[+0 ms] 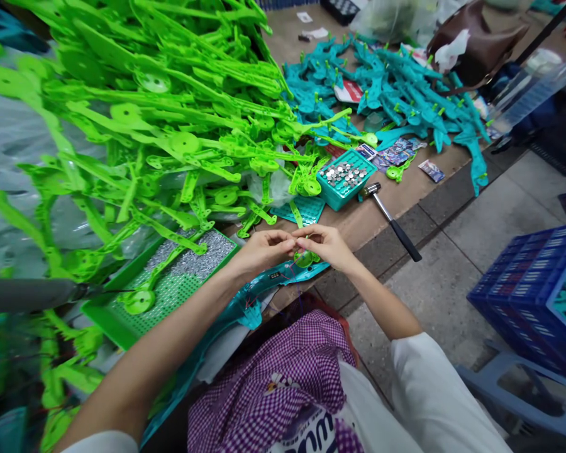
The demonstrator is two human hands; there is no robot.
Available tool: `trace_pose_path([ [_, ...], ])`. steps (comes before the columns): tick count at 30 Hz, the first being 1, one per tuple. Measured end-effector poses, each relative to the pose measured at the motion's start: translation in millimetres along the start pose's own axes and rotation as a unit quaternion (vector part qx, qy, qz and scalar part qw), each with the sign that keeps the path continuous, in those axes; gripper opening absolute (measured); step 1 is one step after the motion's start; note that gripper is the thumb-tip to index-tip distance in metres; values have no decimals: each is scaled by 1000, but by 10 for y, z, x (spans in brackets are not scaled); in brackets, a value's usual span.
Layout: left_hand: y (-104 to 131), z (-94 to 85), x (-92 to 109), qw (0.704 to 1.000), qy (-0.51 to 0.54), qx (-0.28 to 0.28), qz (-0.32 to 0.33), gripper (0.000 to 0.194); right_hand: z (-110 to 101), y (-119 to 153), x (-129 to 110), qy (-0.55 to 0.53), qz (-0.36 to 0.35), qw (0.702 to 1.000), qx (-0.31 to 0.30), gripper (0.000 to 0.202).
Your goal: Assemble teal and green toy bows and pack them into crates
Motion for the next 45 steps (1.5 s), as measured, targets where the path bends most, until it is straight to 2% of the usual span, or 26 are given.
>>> trace_pose_path([
  [4,-24,29,-45,1000,22,8,-19,51,9,35,-63,95,-92,991,25,33],
  [9,-68,18,-93,999,11,26,-22,55,-6,40,-87,133,-108,984,38,27],
  [12,-44,-45,-12,997,-10,77,9,54,-37,35,-125,210,-118,970,26,16],
  [15,5,-117,146,989,-70,109,67,52,-50,37,-172,312,-139,940,-14,8],
  [16,16,-128,194,987,-105,93,84,49,-50,37,-186,336,-146,930,-28,7],
  [19,22,-127,260,977,-187,-5,107,36,-45,30,-224,366,-155,916,-58,7],
  [21,17,-121,246,976,-184,-45,106,29,-40,24,-249,338,-149,927,-69,7],
  [23,17,-109,210,981,-155,-44,106,29,-36,20,-260,282,-123,948,-78,10],
  [27,62,-49,124,977,-176,5,118,23,-47,10,-180,140,-7,987,-79,20],
  [30,120,-23,94,949,-261,63,167,13,-67,1,-50,51,90,993,-65,33],
  [32,150,-15,88,922,-314,91,208,12,-79,-6,24,24,122,991,-49,40],
  [35,167,-10,93,889,-360,117,258,10,-83,-13,87,16,130,991,-31,45],
  [38,156,-4,108,871,-378,142,279,8,-75,-15,109,17,126,992,-12,48],
  [45,108,14,71,873,-378,146,272,11,-70,-25,127,25,118,992,32,48],
])
Point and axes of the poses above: each hand's wrist, its own y-axis away from the middle knuckle, its own z-axis out of the palm, x = y × z, the point moved 3 cm from there along -y, towards the middle knuckle, and after that the axes turned 6 degrees about -y, right-handed, at the moved point
